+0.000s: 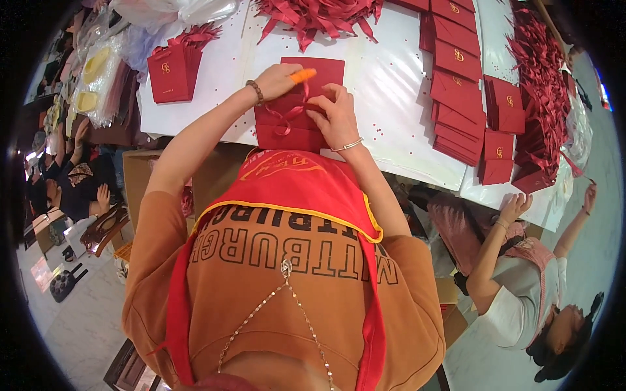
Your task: Tying ribbons and packaging red gift bags.
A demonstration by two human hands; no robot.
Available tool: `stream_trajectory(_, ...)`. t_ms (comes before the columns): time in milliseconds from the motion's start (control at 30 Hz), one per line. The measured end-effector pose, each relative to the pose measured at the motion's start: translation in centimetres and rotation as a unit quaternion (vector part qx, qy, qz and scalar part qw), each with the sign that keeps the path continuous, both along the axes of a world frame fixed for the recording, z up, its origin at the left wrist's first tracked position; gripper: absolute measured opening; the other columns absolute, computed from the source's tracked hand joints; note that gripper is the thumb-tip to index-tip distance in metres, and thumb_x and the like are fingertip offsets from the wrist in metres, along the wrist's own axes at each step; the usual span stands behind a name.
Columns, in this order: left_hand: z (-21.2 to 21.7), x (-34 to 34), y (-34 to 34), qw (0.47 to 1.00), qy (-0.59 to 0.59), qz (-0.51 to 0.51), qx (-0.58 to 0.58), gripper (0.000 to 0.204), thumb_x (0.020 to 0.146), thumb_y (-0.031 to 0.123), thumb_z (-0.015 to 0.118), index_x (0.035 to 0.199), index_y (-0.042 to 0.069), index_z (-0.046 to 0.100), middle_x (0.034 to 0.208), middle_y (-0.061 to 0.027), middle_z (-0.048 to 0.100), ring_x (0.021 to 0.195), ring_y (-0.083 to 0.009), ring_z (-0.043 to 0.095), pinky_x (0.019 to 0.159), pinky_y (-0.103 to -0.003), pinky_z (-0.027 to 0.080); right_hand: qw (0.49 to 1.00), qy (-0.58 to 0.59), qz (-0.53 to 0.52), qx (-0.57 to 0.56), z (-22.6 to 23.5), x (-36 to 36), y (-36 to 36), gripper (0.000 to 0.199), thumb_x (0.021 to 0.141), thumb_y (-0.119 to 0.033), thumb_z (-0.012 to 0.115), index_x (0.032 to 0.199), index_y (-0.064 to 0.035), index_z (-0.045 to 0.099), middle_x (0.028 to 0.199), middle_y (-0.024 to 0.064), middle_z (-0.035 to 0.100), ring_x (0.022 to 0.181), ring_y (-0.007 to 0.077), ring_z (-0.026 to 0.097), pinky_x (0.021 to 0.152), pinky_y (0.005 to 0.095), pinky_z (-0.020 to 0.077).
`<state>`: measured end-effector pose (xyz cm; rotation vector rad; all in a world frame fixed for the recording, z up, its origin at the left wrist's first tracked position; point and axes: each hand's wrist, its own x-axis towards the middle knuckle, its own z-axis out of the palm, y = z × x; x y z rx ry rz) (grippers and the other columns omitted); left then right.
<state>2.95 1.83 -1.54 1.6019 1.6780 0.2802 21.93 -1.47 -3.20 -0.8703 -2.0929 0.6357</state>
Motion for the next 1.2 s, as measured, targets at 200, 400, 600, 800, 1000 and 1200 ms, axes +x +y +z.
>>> stream_trajectory(200, -1.8, -2.0, 1.7, 0.957, -0.032, -0.034, 0.287, 0.032, 0.086, 0.034, 0.048, 0.080, 0.004, 0.059, 0.061, -0.0103, 0.054, 0.057, -0.0220, 0.051, 0.055, -0.033, 0.040, 0.925, 0.013, 0.058, -0.376, 1.4, 0.1, -0.9, 0.022, 0.075, -0.008, 0.065, 0.094, -0.0051, 0.055, 0.071, 0.0038, 0.054, 0.061, 0.0081, 0.047, 0.058, 0.0222, 0.0400)
stream_trajectory(400, 2.7, -4.2, 2.7, 0.959, -0.169, 0.214, 0.074, 0.034, 0.085, 0.036, 0.050, 0.073, 0.005, 0.059, 0.048, 0.0055, 0.037, 0.045, -0.0082, 0.035, 0.044, -0.022, 0.031, 0.900, 0.100, 0.090, -0.415, 1.3, 0.3, -0.1, 0.021, 0.074, -0.007, 0.065, 0.092, -0.0043, 0.054, 0.073, 0.0007, 0.055, 0.063, 0.0068, 0.047, 0.059, 0.0211, 0.0397)
stream_trajectory(600, -1.5, -7.2, 0.1, 0.732, -0.633, 0.249, -0.034, 0.030, 0.092, 0.027, 0.038, 0.108, 0.004, 0.048, 0.078, -0.0102, 0.059, 0.070, -0.0167, 0.055, 0.064, -0.028, 0.044, 0.758, 0.345, 0.099, -0.545, 1.9, 0.5, 0.5, 0.025, 0.075, 0.000, 0.064, 0.095, -0.0070, 0.051, 0.086, 0.0023, 0.058, 0.075, 0.0090, 0.056, 0.068, 0.0218, 0.0459)
stream_trajectory(800, 2.8, 0.2, -6.4, 0.636, -0.735, 0.033, -0.233, 0.030, 0.091, 0.029, 0.042, 0.109, 0.006, 0.049, 0.095, -0.0116, 0.058, 0.084, -0.0184, 0.057, 0.076, -0.030, 0.048, 0.762, 0.335, 0.102, -0.546, 1.5, 0.3, 0.8, 0.026, 0.079, 0.003, 0.057, 0.102, -0.0075, 0.051, 0.101, 0.0058, 0.054, 0.085, 0.0124, 0.057, 0.074, 0.0265, 0.0474)
stream_trajectory(1000, -4.6, 0.1, -5.5, 0.892, -0.342, 0.289, 0.065, 0.026, 0.087, 0.029, 0.048, 0.096, 0.005, 0.050, 0.083, -0.0115, 0.059, 0.073, -0.0213, 0.058, 0.065, -0.030, 0.046, 0.690, 0.427, -0.080, -0.579, 2.1, 1.4, 1.9, 0.039, 0.081, -0.020, 0.060, 0.115, -0.0064, 0.046, 0.104, 0.0052, 0.051, 0.083, 0.0123, 0.052, 0.071, 0.0244, 0.0437)
stream_trajectory(1200, -3.5, -4.8, 1.0, 0.964, 0.003, 0.222, 0.147, 0.035, 0.083, 0.033, 0.051, 0.107, 0.007, 0.049, 0.087, -0.0168, 0.060, 0.080, -0.0368, 0.056, 0.070, -0.043, 0.044, 0.931, 0.102, -0.067, -0.344, -3.3, 2.4, 2.1, 0.046, 0.066, -0.003, 0.067, 0.109, -0.0048, 0.051, 0.114, 0.0129, 0.045, 0.094, 0.0271, 0.051, 0.084, 0.0333, 0.0420)
